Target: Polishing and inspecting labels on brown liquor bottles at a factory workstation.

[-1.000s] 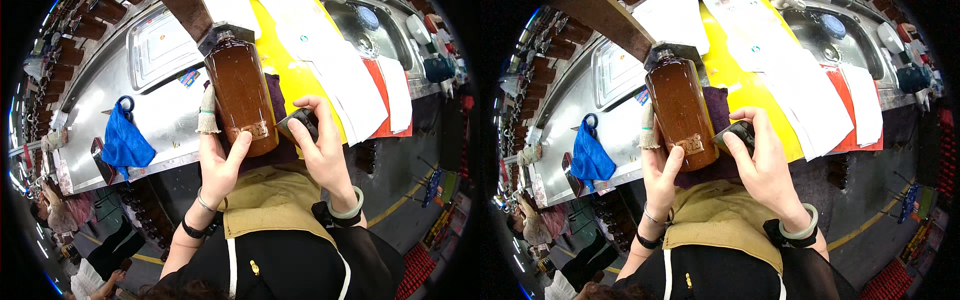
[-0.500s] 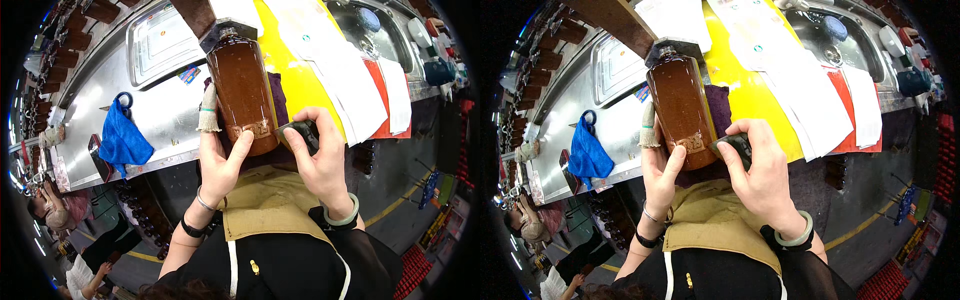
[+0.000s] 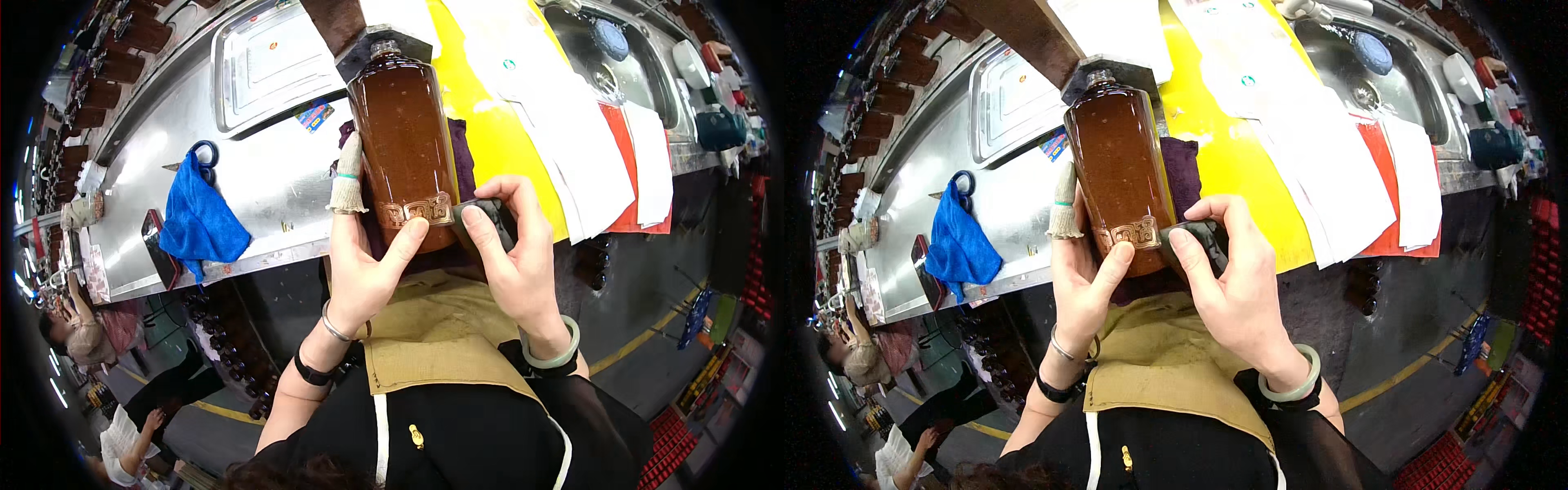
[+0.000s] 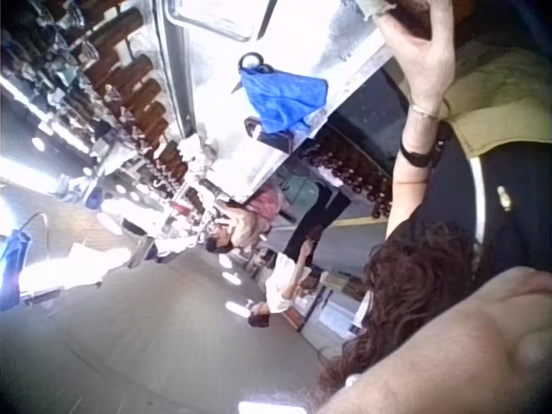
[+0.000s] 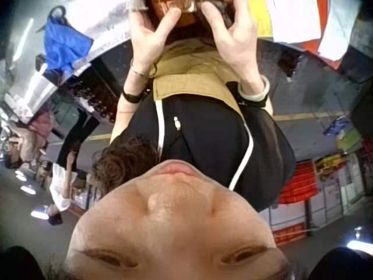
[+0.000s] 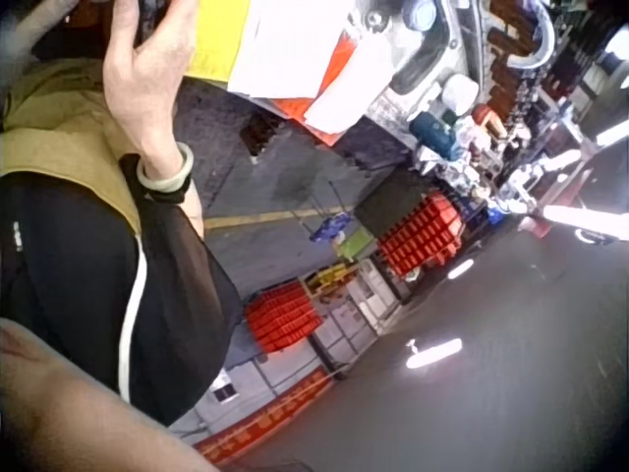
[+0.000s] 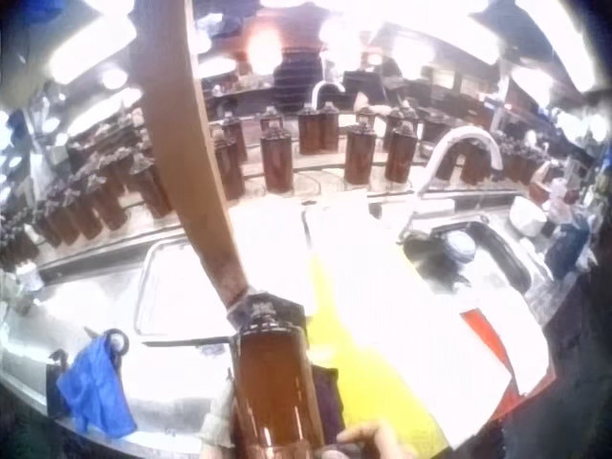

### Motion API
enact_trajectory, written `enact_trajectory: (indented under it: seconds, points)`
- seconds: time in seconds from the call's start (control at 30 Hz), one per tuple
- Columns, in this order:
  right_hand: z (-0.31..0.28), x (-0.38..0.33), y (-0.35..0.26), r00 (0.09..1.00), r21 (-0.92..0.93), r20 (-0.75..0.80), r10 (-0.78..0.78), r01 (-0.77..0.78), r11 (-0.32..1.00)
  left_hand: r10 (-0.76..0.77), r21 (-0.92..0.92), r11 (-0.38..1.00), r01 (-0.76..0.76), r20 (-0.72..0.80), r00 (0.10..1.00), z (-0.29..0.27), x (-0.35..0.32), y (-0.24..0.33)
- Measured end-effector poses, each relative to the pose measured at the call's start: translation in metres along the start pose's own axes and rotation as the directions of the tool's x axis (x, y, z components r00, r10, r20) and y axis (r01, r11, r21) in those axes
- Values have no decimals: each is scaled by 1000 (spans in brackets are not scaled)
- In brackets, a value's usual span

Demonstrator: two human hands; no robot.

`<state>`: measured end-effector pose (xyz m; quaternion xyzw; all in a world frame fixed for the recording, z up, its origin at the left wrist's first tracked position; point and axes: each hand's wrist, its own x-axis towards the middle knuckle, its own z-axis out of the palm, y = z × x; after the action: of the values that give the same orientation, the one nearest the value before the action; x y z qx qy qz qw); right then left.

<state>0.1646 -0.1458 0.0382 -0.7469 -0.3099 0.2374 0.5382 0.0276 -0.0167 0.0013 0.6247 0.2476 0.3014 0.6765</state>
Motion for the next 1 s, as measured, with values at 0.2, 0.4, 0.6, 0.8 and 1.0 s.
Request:
enact_trajectory:
  seconds: [0.2, 0.4, 0.6, 0.8, 1.0]
  points:
    - [4, 2, 2, 999, 19, -28, -22, 23, 1000, 17, -91, 996, -15, 23, 1000, -2, 3, 5]
    - [11, 5, -7, 999, -32, -45, 26, -27, 999, -48, -190, 981, 47, -4, 999, -8, 1, 5]
    - [12, 2, -19, 999, 70, -47, 11, -8, 998, -43, -167, 985, 38, -23, 999, -7, 1, 1]
    - [11, 5, -16, 997, -48, -71, 15, -19, 999, 24, -34, 999, -25, -31, 999, 0, 3, -3]
    - [12, 6, -10, 997, -76, -73, -21, 15, 997, 35, -31, 999, -36, -26, 999, 0, 5, -2]
